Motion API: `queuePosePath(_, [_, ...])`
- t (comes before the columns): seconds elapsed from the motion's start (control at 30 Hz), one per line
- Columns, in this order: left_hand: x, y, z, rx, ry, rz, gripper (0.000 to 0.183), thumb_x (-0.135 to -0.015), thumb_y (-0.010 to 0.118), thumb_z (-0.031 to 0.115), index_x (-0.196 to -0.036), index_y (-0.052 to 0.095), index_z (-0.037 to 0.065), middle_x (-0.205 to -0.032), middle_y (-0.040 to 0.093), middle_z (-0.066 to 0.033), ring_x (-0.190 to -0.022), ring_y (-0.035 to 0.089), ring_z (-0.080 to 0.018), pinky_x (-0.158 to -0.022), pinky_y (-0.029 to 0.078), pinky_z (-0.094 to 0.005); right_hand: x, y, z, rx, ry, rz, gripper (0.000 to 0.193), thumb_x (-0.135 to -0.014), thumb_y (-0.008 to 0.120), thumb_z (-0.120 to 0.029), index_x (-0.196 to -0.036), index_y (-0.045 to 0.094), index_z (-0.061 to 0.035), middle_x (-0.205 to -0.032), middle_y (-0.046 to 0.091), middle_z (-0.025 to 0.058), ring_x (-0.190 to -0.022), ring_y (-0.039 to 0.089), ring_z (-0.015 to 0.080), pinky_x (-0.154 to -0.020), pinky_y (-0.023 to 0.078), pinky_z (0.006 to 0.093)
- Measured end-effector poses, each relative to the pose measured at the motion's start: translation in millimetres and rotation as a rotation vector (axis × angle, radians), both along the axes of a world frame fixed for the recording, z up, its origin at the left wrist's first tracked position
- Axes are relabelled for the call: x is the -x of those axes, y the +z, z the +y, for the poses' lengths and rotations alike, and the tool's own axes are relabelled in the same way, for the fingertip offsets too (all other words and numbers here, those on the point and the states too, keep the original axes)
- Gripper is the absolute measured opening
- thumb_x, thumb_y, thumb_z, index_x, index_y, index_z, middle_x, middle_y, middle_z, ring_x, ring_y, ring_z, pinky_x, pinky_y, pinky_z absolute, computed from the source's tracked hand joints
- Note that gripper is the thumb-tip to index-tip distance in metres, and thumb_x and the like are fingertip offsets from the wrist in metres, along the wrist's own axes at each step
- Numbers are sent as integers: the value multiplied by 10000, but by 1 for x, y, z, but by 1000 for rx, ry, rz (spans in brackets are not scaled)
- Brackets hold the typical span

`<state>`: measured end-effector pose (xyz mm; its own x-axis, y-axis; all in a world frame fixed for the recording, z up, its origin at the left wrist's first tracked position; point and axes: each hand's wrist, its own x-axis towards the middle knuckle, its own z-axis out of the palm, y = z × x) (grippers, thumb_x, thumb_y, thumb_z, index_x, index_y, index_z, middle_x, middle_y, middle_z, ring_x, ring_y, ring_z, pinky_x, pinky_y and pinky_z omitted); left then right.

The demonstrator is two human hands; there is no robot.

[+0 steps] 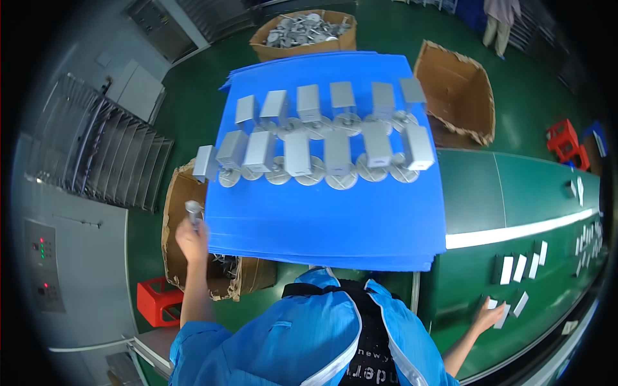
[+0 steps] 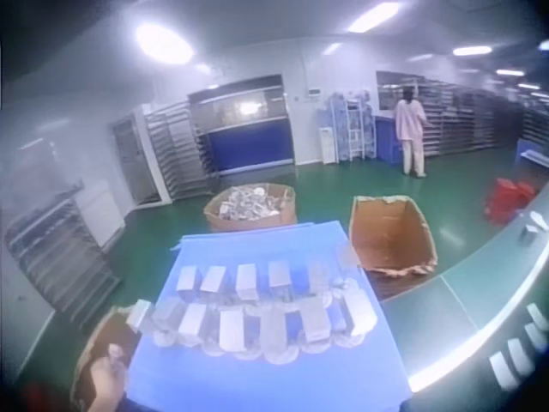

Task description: The person places small white rectangular components onto circular bases attached to a blue tray. They repeatedly pick up components from a green table and place them onto the tray, arranging them in rows. The person also moves the tray to different locations on the table during the process.

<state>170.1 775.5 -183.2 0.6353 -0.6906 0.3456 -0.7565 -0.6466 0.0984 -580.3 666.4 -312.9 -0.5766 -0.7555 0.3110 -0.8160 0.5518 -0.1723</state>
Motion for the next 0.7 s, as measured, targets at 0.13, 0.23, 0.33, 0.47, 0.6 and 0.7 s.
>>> queuePosePath(0.13, [-77, -42, 6, 74, 145, 18, 631, -668, 713, 177, -1179, 398, -18, -1060, 496, -229, -981, 467, -391, -852, 371, -446, -114, 51, -68, 167, 327, -30, 546, -762, 653, -175, -1201, 411, 41, -1160, 476, 222, -1094, 444, 343, -927, 361, 388])
queuePosePath(0.23, [-115, -118, -41, 278, -132, 151, 699, -631, 752, 214, -1181, 397, -33, -1106, 485, -228, -1028, 438, -397, -891, 353, -441, -243, 96, -101, 200, 582, -230, 500, -752, 645, -101, -1187, 428, 15, -1146, 489, 199, -1085, 453, 337, -922, 366, 385])
queuePosePath(0.33, [-97, -124, -103, 340, -214, 324, 539, -673, 726, 193, -1098, 487, -37, -989, 563, -196, -924, 536, -342, -823, 413, -394, -364, 129, -111, 97, 877, -368, 506, -720, 657, -77, -1175, 445, -19, -1151, 487, 184, -1079, 454, 347, -923, 369, 391])
queuePosePath(0.47, [-127, -173, -124, 536, -153, 697, 383, -772, 652, 219, -1035, 549, -39, -960, 605, -161, -889, 577, -249, -790, 434, -332, -507, 157, -80, -97, 1461, -416, 519, -701, 666, -106, -1169, 453, -37, -1173, 470, 177, -1060, 458, 344, -904, 385, 399])
queuePosePath(0.6, [-143, -145, -94, 590, -222, 934, 309, -833, 580, 228, -989, 593, -38, -954, 623, -105, -887, 577, -176, -786, 440, -302, -602, 169, -57, -129, 1848, -368, 661, -671, 708, -186, -1230, 388, -39, -1202, 444, 163, -1099, 440, 335, -909, 379, 407])
queuePosePath(0.7, [-146, -89, -35, 276, -362, 1014, 297, -800, 617, 204, -1008, 586, -6, -968, 621, -143, -916, 583, -235, -805, 431, -333, -655, 184, -43, -92, 1959, -367, 776, -650, 721, -249, -1262, 320, 9, -1241, 384, 202, -1138, 402, 344, -914, 364, 414])
